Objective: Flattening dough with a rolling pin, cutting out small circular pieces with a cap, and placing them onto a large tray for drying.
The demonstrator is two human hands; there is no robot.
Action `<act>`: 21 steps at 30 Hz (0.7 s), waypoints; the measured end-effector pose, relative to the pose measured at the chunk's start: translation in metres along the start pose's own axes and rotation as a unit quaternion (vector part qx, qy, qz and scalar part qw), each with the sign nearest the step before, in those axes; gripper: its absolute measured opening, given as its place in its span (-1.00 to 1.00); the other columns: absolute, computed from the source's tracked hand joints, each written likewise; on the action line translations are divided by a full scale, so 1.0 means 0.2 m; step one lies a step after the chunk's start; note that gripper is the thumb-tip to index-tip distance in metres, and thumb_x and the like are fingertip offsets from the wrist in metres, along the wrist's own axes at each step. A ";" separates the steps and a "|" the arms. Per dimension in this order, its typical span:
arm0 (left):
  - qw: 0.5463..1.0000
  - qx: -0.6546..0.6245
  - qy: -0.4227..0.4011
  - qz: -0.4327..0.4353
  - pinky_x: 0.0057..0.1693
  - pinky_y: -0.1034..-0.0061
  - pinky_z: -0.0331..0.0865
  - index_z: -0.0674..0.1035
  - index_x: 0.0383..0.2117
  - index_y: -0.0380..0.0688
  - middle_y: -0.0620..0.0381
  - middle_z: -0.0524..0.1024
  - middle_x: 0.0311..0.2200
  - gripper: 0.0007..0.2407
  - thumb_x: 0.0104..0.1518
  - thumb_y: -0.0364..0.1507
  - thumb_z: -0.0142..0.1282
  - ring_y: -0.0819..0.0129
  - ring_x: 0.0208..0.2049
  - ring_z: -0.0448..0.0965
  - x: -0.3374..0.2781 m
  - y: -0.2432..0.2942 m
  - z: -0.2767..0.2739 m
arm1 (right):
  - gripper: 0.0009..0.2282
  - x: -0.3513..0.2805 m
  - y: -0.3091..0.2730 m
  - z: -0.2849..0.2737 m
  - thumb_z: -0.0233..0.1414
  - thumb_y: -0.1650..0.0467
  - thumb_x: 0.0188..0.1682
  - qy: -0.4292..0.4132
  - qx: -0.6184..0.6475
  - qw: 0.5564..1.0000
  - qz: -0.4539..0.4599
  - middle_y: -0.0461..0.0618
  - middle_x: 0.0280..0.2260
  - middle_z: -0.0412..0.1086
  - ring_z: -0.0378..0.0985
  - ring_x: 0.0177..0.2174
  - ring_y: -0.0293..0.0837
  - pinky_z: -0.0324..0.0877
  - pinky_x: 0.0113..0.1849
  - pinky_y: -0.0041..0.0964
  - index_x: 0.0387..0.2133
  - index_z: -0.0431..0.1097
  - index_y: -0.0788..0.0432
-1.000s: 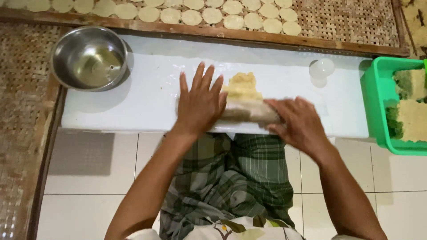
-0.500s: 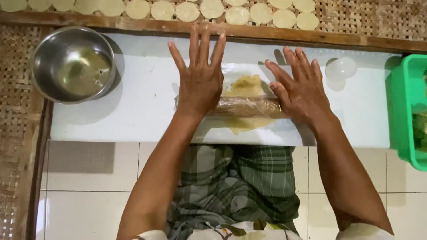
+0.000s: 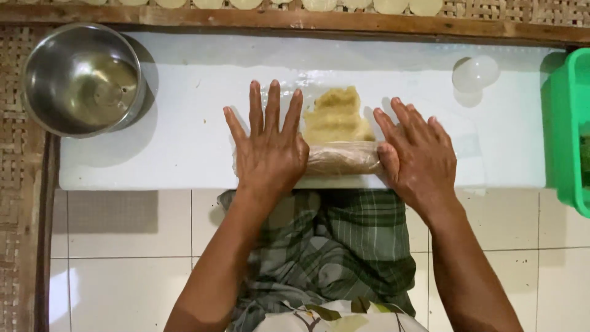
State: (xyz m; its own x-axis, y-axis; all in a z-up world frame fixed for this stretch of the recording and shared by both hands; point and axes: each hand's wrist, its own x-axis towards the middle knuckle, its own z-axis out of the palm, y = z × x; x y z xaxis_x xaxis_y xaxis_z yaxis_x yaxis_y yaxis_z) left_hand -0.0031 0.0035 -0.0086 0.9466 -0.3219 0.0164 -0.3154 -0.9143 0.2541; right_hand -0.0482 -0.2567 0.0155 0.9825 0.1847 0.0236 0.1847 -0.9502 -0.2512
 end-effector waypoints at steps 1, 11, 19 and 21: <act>1.000 -0.001 -0.001 0.000 0.32 -0.60 -0.39 0.14 0.47 0.10 -0.03 -0.15 0.50 -0.42 0.25 -0.35 -0.04 -0.06 0.50 -0.40 -0.04 0.01 0.00 | -0.58 -0.04 -0.02 0.00 -0.17 0.25 0.21 -0.001 0.000 1.000 0.001 0.05 0.37 0.15 0.17 0.32 0.09 0.04 0.27 0.20 0.35 0.21 -0.09; 0.996 0.015 0.080 0.031 0.37 -0.55 -0.33 0.24 0.42 0.00 -0.07 0.05 0.46 -0.46 0.26 -0.31 -0.03 -0.01 0.50 -0.20 0.11 -0.03 0.02 | -0.59 0.06 -0.01 0.04 -0.18 0.27 0.22 0.049 -0.019 0.998 0.017 0.07 0.39 0.11 0.13 0.35 0.10 -0.03 0.30 0.20 0.35 0.22 -0.12; 0.986 0.028 0.160 0.043 0.36 -0.56 -0.46 0.38 0.34 -0.19 -0.16 0.15 0.43 -0.45 0.11 -0.54 -0.01 -0.05 0.50 -0.10 0.50 -0.13 0.09 | -0.59 0.45 0.15 0.07 -0.21 0.20 0.27 0.027 -0.019 0.999 0.016 0.09 0.47 -0.18 -0.20 0.42 0.15 -0.29 0.31 0.37 0.39 0.19 -0.15; 0.975 0.099 0.192 0.053 0.44 -0.51 -0.49 0.42 0.35 -0.10 -0.02 0.17 0.47 -0.45 0.14 -0.67 -0.02 0.05 0.55 -0.09 0.52 -0.14 0.12 | -0.57 0.47 0.16 0.08 -0.25 0.16 0.27 0.010 -0.022 0.999 0.025 0.03 0.50 -0.26 -0.32 0.46 0.11 -0.36 0.34 0.36 0.42 0.14 -0.22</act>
State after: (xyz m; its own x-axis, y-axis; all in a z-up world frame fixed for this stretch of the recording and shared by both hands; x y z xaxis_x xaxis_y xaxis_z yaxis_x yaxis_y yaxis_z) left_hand 0.1019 -0.0093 -0.0372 0.8506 -0.3369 0.4036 -0.3844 -0.9223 0.0402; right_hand 0.0498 -0.2657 -0.0053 0.9906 0.1328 0.0314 0.1364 -0.9682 -0.2097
